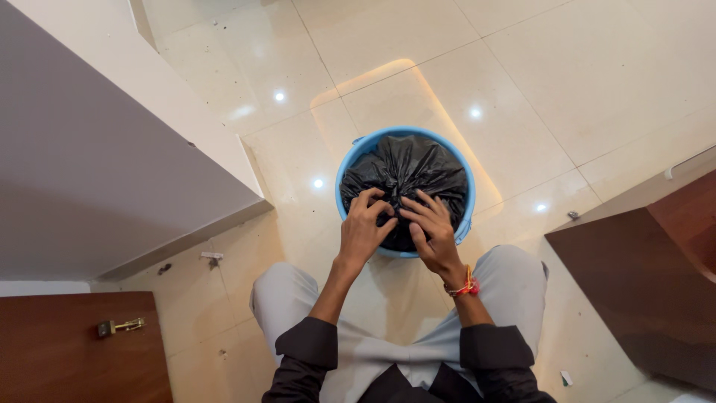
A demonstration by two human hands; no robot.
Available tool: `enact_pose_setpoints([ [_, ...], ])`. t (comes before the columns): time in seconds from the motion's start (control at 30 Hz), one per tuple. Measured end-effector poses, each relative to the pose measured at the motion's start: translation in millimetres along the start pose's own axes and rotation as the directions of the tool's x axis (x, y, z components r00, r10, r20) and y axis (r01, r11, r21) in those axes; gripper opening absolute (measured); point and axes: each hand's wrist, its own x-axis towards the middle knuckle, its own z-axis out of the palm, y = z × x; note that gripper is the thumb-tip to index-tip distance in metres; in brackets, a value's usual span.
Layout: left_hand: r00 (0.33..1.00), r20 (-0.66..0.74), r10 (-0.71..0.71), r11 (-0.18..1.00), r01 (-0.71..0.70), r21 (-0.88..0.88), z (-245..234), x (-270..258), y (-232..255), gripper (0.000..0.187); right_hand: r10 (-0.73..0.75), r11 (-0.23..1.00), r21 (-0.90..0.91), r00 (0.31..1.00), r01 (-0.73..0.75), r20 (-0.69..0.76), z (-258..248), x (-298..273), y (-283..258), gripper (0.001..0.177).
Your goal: The person removes a full black trash bag from a blue bucket, ties it, and sets it aside. Then the person unfolds a new black trash bag and lines the blue bucket with it, pressing the bag into the bucket to fit.
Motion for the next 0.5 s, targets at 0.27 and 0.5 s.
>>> enact_pose_setpoints([
  [0.27, 0.992, -0.070, 0.106, 0.985, -0.095, 0.144, 4, 6, 7, 0.024, -0.013, 0.989, -0.150, 1.000, 0.013, 0.003, -10, 23, 5, 0.064],
  [0.5, 0.999, -0.007, 0.042, 0.996, -0.042, 0.080, 4, 13, 18, 0.087, 0.080, 0.990, -0.139, 0.952, -0.040, 0.295, -24, 40, 2, 0.066],
])
